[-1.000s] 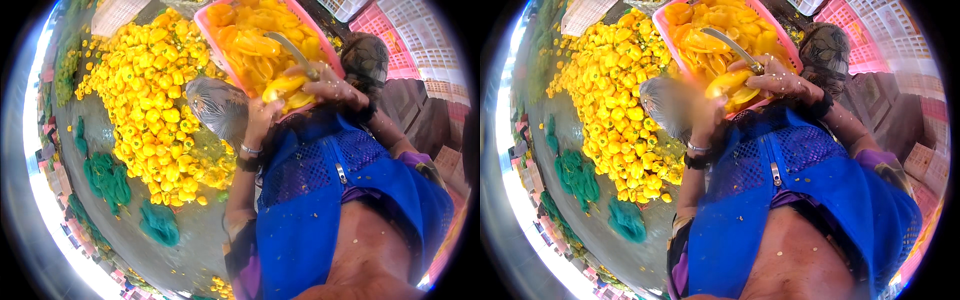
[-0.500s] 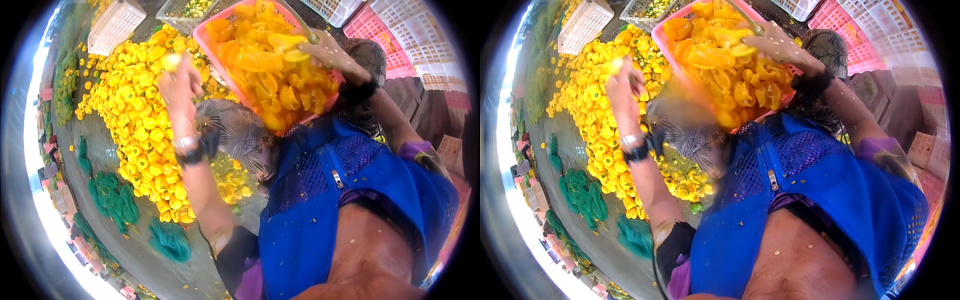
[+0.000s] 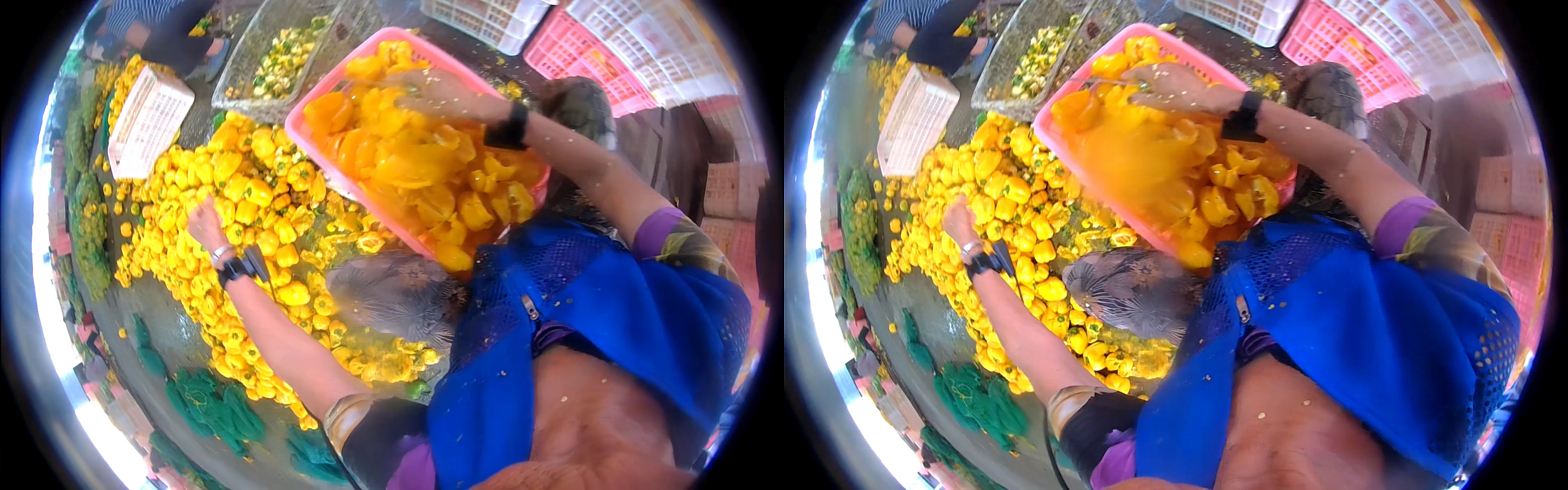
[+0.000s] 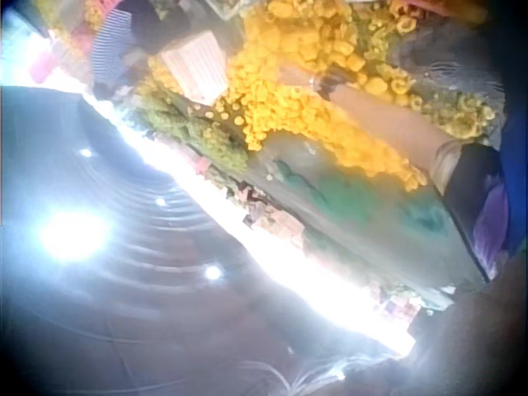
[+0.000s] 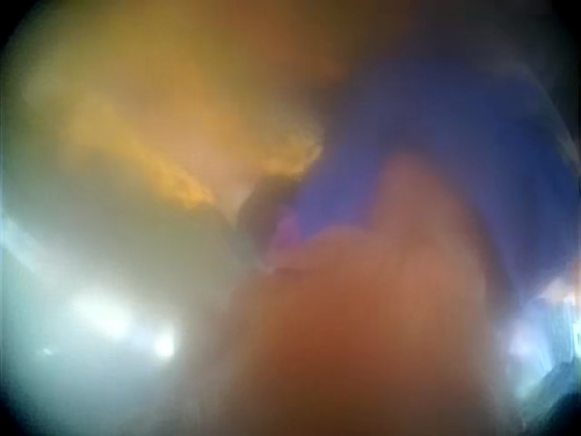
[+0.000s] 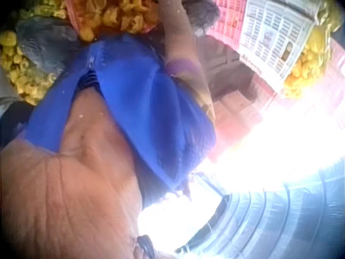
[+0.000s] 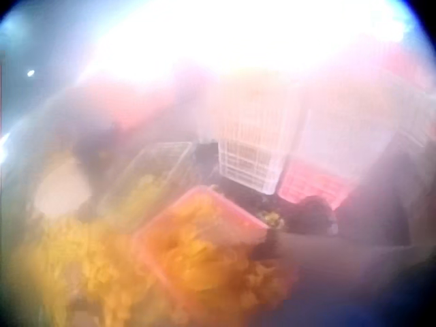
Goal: The person de-cores and slices yellow bell peppers using a knife, placing the processed peppers into a pink tray.
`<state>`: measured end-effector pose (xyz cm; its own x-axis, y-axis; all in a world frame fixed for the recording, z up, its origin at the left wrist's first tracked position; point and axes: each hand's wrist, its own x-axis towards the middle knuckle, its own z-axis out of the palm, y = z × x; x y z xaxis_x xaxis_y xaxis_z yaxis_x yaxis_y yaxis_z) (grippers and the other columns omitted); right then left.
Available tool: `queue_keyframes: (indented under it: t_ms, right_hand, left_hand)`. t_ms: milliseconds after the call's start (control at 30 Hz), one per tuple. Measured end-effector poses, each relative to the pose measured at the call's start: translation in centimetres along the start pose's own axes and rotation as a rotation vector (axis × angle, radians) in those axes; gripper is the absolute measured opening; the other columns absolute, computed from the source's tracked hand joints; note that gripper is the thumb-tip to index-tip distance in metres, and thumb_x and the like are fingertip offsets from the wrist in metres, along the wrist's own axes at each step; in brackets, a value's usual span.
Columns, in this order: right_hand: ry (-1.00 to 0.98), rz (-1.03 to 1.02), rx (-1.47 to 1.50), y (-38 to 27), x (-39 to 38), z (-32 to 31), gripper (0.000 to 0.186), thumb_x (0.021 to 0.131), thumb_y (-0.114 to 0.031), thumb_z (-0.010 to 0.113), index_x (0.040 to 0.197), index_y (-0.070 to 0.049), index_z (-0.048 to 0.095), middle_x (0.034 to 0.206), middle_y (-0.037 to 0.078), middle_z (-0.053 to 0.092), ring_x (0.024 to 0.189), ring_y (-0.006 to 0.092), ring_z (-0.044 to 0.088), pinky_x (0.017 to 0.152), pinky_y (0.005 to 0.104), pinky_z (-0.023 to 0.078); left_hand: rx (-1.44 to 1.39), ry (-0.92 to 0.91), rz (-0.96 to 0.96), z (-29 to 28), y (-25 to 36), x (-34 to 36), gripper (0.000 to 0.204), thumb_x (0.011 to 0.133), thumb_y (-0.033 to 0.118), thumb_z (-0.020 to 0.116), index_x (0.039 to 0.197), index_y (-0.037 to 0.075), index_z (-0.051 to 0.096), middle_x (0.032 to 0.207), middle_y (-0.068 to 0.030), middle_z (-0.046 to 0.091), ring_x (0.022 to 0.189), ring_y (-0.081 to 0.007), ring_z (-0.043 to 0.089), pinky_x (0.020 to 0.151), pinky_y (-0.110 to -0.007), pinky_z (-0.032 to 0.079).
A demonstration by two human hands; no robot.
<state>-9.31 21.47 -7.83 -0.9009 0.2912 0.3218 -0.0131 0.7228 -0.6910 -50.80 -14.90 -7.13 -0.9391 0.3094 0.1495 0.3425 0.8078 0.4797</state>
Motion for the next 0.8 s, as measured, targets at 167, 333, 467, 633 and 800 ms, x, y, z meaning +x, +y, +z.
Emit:
queue_keyframes:
  t_ms: [167,333,467,633,800]
  right_hand:
    - [-0.071,0.018,-0.331,-0.5,3.3,1.8,0.04,0.09,-0.033,0.054,0.122,-0.009,0.053,0.114,0.013,0.06,0.103,0.0317,0.058,0.084,0.0415,0.048]
    - [-0.245,0.007,-0.356,-2.5,6.4,4.7,0.04,0.089,-0.036,0.056,0.121,-0.012,0.055,0.114,0.013,0.06,0.101,0.0318,0.058,0.084,0.0403,0.047]
    - [-0.32,0.068,-0.041,-2.2,6.8,6.9,0.04,0.09,-0.038,0.055,0.119,-0.01,0.056,0.109,0.016,0.062,0.099,0.0327,0.059,0.084,0.0396,0.047]
    - [-0.21,0.005,-0.072,-2.1,5.6,5.9,0.04,0.091,-0.03,0.056,0.121,-0.005,0.054,0.106,0.013,0.061,0.085,0.0264,0.062,0.074,0.0354,0.049]
    - [-0.145,0.529,0.375,-6.0,4.7,3.7,0.04,0.089,-0.021,0.057,0.123,0.0,0.052,0.095,0.005,0.061,0.063,0.009,0.057,0.056,0.0229,0.048]
  left_hand:
    - [0.393,-0.042,0.041,4.6,-15.2,-8.2,0.039,0.073,0.033,0.069,0.067,-0.005,0.06,0.062,-0.0211,0.06,0.057,-0.0358,0.057,0.057,-0.044,0.044]
    - [0.305,-0.093,-0.17,8.9,-17.4,-11.1,0.058,0.066,0.031,0.077,0.107,-0.006,0.058,0.101,-0.0237,0.062,0.095,-0.0359,0.059,0.081,-0.042,0.048]
    - [0.422,-0.241,-0.061,12.8,-17.9,-10.4,0.08,0.065,0.029,0.078,0.129,-0.004,0.045,0.128,-0.022,0.051,0.123,-0.0352,0.045,0.101,-0.041,0.039]
    - [0.777,-0.38,0.054,15.1,-16.0,-8.6,0.066,0.072,0.023,0.071,0.131,0.009,0.045,0.13,-0.0137,0.048,0.118,-0.0374,0.046,0.094,-0.043,0.045]
    - [0.579,-0.311,-0.037,13.6,-14.6,-9.4,0.073,0.068,0.032,0.076,0.129,0.005,0.046,0.123,-0.0167,0.051,0.114,-0.0367,0.049,0.09,-0.043,0.045]
